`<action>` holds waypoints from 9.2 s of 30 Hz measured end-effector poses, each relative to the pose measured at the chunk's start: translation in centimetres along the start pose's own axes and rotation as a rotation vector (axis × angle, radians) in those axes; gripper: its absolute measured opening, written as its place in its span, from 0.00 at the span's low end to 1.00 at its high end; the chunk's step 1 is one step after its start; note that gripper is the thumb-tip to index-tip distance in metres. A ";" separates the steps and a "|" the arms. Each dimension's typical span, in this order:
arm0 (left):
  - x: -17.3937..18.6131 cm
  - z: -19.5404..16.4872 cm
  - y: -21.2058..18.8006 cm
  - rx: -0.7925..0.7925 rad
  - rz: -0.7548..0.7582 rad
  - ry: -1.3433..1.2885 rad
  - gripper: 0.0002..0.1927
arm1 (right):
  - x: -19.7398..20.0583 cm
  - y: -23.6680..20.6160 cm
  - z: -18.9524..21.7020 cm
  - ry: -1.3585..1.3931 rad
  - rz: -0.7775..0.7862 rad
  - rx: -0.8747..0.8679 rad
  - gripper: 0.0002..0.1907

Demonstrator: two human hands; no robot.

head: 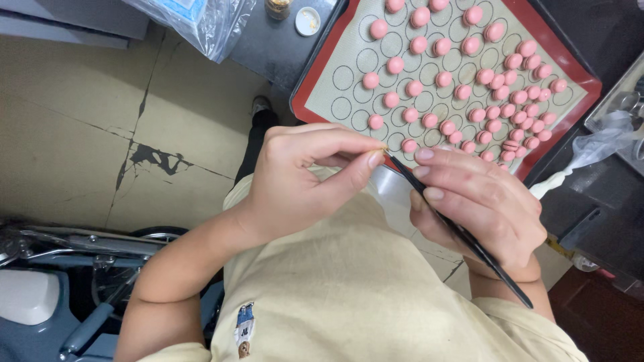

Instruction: The person places small gold flakes onto pink macaron shells arranged on a silicone mat. They first use their fingers, then retrieve tweezers from a drawer and continue placing the flakes precisely on each shell.

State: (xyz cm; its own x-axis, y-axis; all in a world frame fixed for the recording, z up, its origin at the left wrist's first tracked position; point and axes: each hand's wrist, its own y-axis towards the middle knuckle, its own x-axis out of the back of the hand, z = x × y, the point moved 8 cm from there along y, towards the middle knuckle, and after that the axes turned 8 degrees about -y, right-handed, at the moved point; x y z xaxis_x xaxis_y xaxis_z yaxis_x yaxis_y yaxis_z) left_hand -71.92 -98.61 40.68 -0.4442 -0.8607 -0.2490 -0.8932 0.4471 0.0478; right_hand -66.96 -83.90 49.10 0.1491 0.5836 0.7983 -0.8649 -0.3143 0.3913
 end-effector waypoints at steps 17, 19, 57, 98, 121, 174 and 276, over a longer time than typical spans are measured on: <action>-0.4 -0.6 0.8 -0.014 0.063 0.145 0.05 | 0.3 -0.4 -4.7 0.459 -0.099 -0.167 0.12; -0.4 -1.0 1.0 -0.051 0.090 0.208 0.04 | 0.3 -0.6 -5.5 0.549 -0.097 -0.286 0.10; -0.1 1.5 1.9 0.076 0.131 0.111 0.06 | -4.1 -5.8 -13.1 0.912 -0.294 -0.478 0.14; 2.2 9.2 0.2 0.295 0.000 0.163 0.06 | -16.3 -0.5 -29.0 0.233 -0.245 -0.611 0.05; 2.7 9.2 0.4 0.288 -0.003 0.164 0.07 | -16.6 -1.5 -29.2 0.254 -0.271 -0.593 0.06; 4.9 13.1 1.3 0.423 -0.277 -0.407 0.13 | -14.2 -4.9 -23.7 1.555 -0.452 -0.711 0.19; -0.5 5.7 1.8 0.174 -0.057 -0.516 0.10 | -3.4 -1.2 -8.4 0.590 -0.315 -0.150 0.23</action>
State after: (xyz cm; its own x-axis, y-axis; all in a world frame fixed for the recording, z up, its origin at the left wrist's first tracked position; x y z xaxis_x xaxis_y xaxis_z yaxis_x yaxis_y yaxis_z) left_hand -72.87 -95.96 35.41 -0.2641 -0.6728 -0.6911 -0.8706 0.4746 -0.1293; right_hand -70.49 -79.26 42.06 0.1546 0.9539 0.2570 -0.8865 0.0192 0.4623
